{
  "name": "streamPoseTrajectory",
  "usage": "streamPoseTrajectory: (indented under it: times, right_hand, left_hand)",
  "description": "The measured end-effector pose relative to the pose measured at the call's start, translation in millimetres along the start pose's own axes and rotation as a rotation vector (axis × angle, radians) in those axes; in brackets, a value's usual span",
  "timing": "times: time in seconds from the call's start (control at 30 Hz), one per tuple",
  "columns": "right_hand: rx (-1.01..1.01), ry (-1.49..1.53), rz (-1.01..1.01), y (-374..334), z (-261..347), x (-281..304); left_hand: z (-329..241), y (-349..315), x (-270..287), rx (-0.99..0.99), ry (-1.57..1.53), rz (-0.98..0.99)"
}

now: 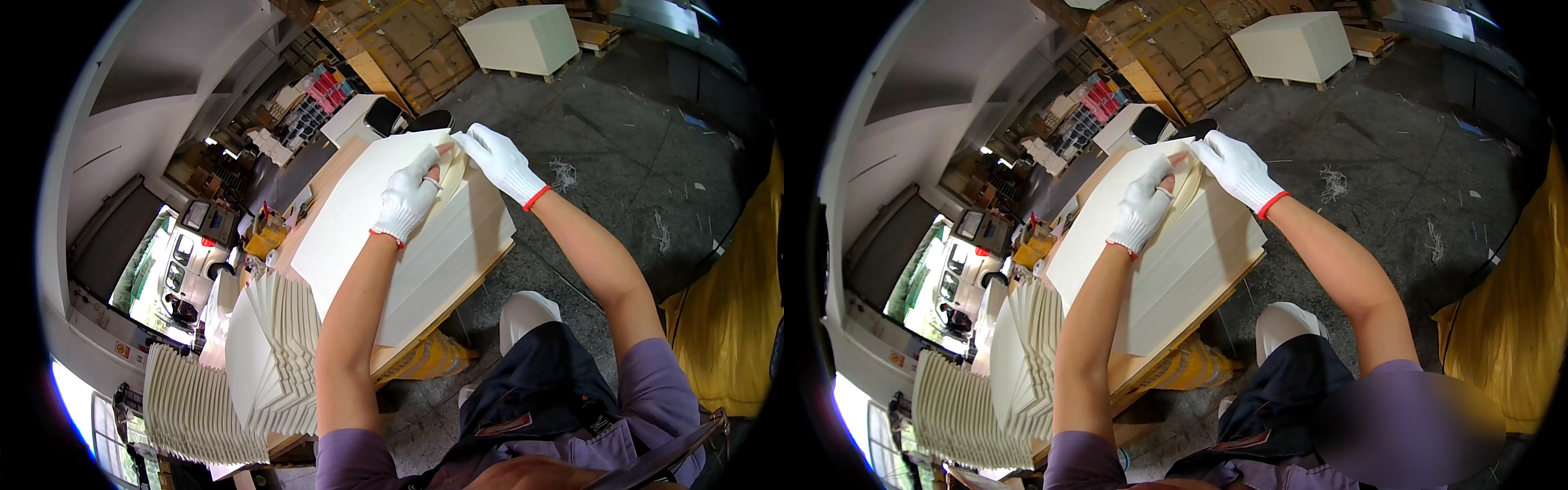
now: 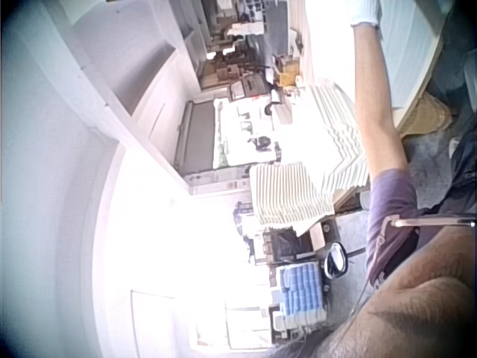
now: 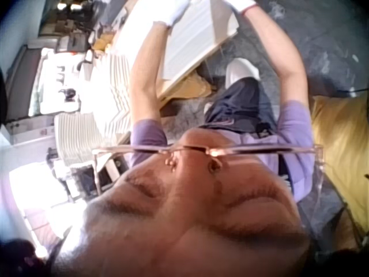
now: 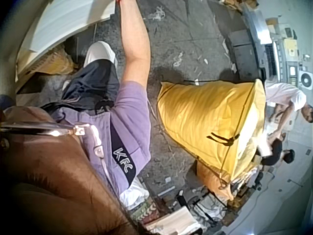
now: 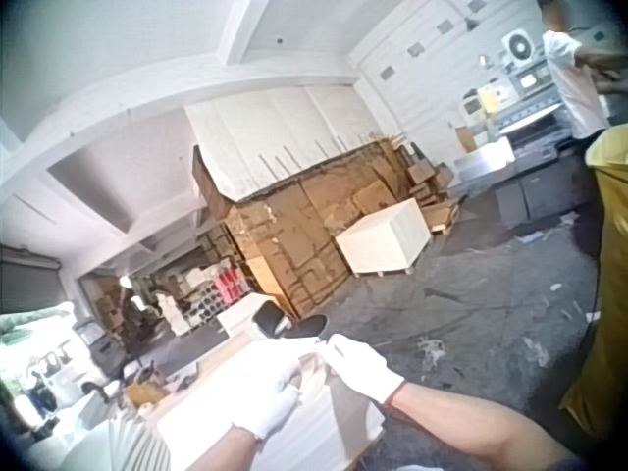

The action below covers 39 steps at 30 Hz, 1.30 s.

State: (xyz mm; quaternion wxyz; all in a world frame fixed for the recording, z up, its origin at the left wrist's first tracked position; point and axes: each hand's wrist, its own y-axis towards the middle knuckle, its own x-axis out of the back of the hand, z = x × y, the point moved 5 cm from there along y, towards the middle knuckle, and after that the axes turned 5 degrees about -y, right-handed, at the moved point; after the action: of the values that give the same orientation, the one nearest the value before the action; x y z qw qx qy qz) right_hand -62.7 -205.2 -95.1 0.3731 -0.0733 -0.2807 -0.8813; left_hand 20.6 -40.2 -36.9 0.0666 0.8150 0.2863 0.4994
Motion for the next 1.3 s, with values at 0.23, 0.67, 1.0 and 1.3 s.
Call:
streamPoseTrajectory:
  times: [0.23,0.67,1.0,1.3]
  right_hand:
    - [0.081,0.038,-0.082,3.6,-10.6,-3.7]
    - [0.059,0.017,-0.068,3.2,-10.2,-2.1]
    - [-0.053,-0.469,0.106,-11.4,-5.3,30.7]
    - [0.417,-0.819,0.089,-5.6,18.4,25.8]
  left_hand:
    - [-2.7,2.1,-2.8,0.071,0.096,0.091]
    - [-6.3,1.6,-2.3,0.086,0.050,0.103]
    - [-19.1,-13.9,-1.6,-0.113,0.395,-0.043]
    - [-3.8,10.1,-4.5,0.064,0.393,0.038]
